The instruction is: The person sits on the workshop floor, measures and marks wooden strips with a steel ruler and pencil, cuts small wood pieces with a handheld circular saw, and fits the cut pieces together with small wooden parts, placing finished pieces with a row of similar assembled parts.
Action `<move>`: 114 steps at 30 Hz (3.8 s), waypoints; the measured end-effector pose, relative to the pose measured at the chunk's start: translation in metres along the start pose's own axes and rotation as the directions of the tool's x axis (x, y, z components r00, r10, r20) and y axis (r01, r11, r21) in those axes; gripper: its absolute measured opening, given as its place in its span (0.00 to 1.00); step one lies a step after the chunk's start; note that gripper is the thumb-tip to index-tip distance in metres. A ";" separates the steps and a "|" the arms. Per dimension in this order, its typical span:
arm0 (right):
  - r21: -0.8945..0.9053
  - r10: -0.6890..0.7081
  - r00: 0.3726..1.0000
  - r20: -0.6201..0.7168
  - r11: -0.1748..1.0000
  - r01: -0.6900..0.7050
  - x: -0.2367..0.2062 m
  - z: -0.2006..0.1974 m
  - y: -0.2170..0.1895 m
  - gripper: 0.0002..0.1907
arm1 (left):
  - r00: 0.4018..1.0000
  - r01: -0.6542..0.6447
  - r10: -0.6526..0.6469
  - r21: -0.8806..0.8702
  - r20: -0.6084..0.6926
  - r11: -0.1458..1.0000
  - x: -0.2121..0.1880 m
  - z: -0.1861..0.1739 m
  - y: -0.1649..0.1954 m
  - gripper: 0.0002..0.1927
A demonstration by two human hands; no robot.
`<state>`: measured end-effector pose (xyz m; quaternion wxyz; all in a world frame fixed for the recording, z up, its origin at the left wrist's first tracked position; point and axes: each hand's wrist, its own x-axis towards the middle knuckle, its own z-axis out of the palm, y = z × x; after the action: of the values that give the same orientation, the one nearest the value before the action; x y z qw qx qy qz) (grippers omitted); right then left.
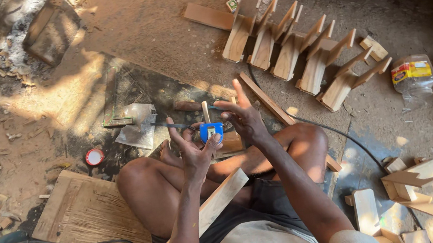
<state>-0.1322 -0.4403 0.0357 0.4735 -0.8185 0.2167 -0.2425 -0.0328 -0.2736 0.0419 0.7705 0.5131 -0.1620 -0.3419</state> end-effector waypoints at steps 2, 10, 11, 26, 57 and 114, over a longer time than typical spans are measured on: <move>-0.030 -0.036 0.996 0.084 0.999 0.038 0.002 -0.004 0.006 0.19 | 1.000 0.011 -0.011 -0.010 0.007 1.000 0.005 0.004 -0.003 0.64; 0.179 -0.046 0.981 0.186 0.984 0.012 -0.001 -0.008 0.034 0.26 | 0.995 -0.042 0.032 0.109 0.093 0.993 0.020 0.010 -0.004 0.65; 0.180 -0.067 0.980 0.185 0.983 0.033 0.000 -0.009 0.036 0.26 | 0.995 -0.036 0.027 0.104 0.092 0.994 0.020 0.011 -0.004 0.65; 0.269 -0.072 0.992 0.099 0.962 0.043 0.002 -0.010 0.050 0.14 | 0.973 -0.223 0.165 0.818 0.159 0.531 0.022 0.017 0.013 0.44; 0.349 -0.085 0.993 0.078 0.936 0.052 -0.016 -0.018 0.066 0.39 | 0.930 -0.250 -0.296 0.966 0.220 -0.067 0.020 -0.063 0.072 0.13; 0.333 -0.065 0.998 0.015 0.941 0.056 -0.020 -0.007 0.076 0.34 | 0.904 -0.301 -0.338 0.951 0.264 -0.064 0.012 -0.045 0.040 0.13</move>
<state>-0.1617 -0.4682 -0.0317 0.5999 -0.7362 0.1412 -0.2796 0.0165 -0.2417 0.0576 0.0847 0.8217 -0.5160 -0.2267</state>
